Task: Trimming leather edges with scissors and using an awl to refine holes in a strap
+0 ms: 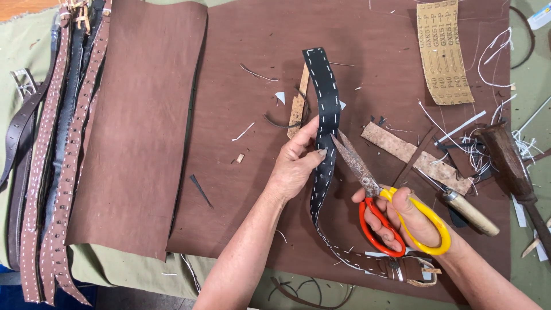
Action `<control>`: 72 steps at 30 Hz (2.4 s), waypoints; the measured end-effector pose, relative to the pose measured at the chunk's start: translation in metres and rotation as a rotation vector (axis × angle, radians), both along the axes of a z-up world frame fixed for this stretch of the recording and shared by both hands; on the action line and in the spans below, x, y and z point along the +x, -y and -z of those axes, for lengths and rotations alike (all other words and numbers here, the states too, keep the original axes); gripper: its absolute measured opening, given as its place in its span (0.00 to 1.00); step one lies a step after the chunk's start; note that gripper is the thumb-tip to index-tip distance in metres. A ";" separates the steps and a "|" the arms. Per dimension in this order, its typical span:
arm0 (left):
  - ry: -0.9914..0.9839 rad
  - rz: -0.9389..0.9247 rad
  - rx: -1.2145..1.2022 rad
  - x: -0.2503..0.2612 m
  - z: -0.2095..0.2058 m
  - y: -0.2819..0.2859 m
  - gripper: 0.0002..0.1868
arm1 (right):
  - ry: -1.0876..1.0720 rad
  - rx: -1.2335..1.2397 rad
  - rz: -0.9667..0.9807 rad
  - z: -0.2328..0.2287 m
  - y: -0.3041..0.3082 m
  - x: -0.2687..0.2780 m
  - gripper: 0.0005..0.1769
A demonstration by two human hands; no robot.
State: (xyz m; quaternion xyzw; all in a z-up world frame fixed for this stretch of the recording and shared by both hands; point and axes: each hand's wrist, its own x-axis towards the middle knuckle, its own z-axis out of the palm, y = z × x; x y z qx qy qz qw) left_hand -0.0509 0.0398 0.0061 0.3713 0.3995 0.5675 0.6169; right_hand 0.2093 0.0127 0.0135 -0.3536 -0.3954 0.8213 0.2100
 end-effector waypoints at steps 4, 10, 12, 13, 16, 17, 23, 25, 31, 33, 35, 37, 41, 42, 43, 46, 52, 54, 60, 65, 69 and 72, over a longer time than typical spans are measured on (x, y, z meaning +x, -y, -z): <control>-0.004 -0.030 0.089 0.002 0.011 -0.003 0.35 | -0.032 0.040 -0.019 -0.002 -0.002 -0.001 0.56; 0.069 -0.041 0.068 0.003 0.002 -0.001 0.30 | -0.039 0.087 -0.006 -0.005 -0.002 -0.001 0.53; 0.098 -0.041 0.060 0.004 0.000 -0.001 0.27 | -0.032 0.099 -0.003 -0.008 -0.001 -0.003 0.53; 0.111 -0.075 0.055 0.005 0.000 -0.001 0.25 | -0.024 0.121 -0.004 -0.011 -0.001 -0.004 0.53; 0.082 -0.128 0.059 0.007 0.003 -0.001 0.23 | -0.021 0.134 -0.011 -0.009 -0.001 -0.004 0.53; 0.040 -0.145 0.067 0.007 0.005 -0.002 0.22 | -0.028 0.124 -0.014 -0.006 -0.001 -0.004 0.53; -0.005 -0.198 0.006 0.010 0.004 -0.001 0.17 | -0.005 0.133 -0.003 -0.007 0.000 -0.004 0.52; -0.005 -0.209 -0.003 0.010 0.007 -0.003 0.17 | -0.006 0.129 -0.008 -0.008 0.000 -0.004 0.53; -0.015 -0.223 -0.016 0.011 0.007 -0.002 0.16 | 0.013 0.103 -0.023 -0.007 -0.002 0.000 0.52; -0.023 -0.225 -0.005 0.011 0.007 -0.003 0.15 | 0.008 0.109 -0.029 -0.008 -0.002 -0.001 0.51; -0.058 -0.238 0.003 0.011 0.009 -0.003 0.14 | 0.000 0.129 -0.034 -0.008 -0.002 -0.002 0.52; -0.070 -0.239 0.014 0.011 0.010 -0.003 0.14 | 0.000 0.129 -0.036 -0.008 -0.002 -0.002 0.52; -0.065 -0.244 0.052 0.012 0.012 -0.004 0.13 | -0.041 0.123 -0.040 -0.007 -0.002 -0.002 0.50; -0.065 -0.244 0.052 0.012 0.011 -0.003 0.13 | -0.041 0.124 -0.040 -0.007 -0.003 -0.002 0.50; -0.087 -0.259 0.052 0.013 0.009 -0.002 0.13 | -0.026 0.123 -0.042 -0.008 -0.003 -0.001 0.50; -0.164 -0.301 0.071 0.014 0.008 -0.001 0.13 | 0.017 0.148 -0.040 -0.013 -0.003 -0.004 0.50; -0.443 -0.416 0.213 0.016 0.014 0.001 0.08 | 0.108 0.158 0.016 -0.019 0.006 -0.012 0.50; -0.539 -0.441 0.290 0.016 0.014 0.002 0.06 | 0.120 0.137 0.020 -0.020 0.008 -0.013 0.51; -0.685 -0.466 0.481 0.020 0.002 0.006 0.04 | 0.300 0.063 0.044 -0.038 0.012 -0.017 0.48; -0.754 -0.464 0.538 0.023 -0.004 0.009 0.05 | 0.326 -0.012 0.071 -0.037 0.016 -0.019 0.44; -0.753 -0.466 0.522 0.025 -0.002 0.012 0.06 | 0.160 -0.122 0.063 -0.026 0.020 -0.010 0.49; -0.747 -0.468 0.523 0.025 -0.005 0.012 0.06 | 0.053 -0.271 0.029 -0.024 0.021 -0.009 0.50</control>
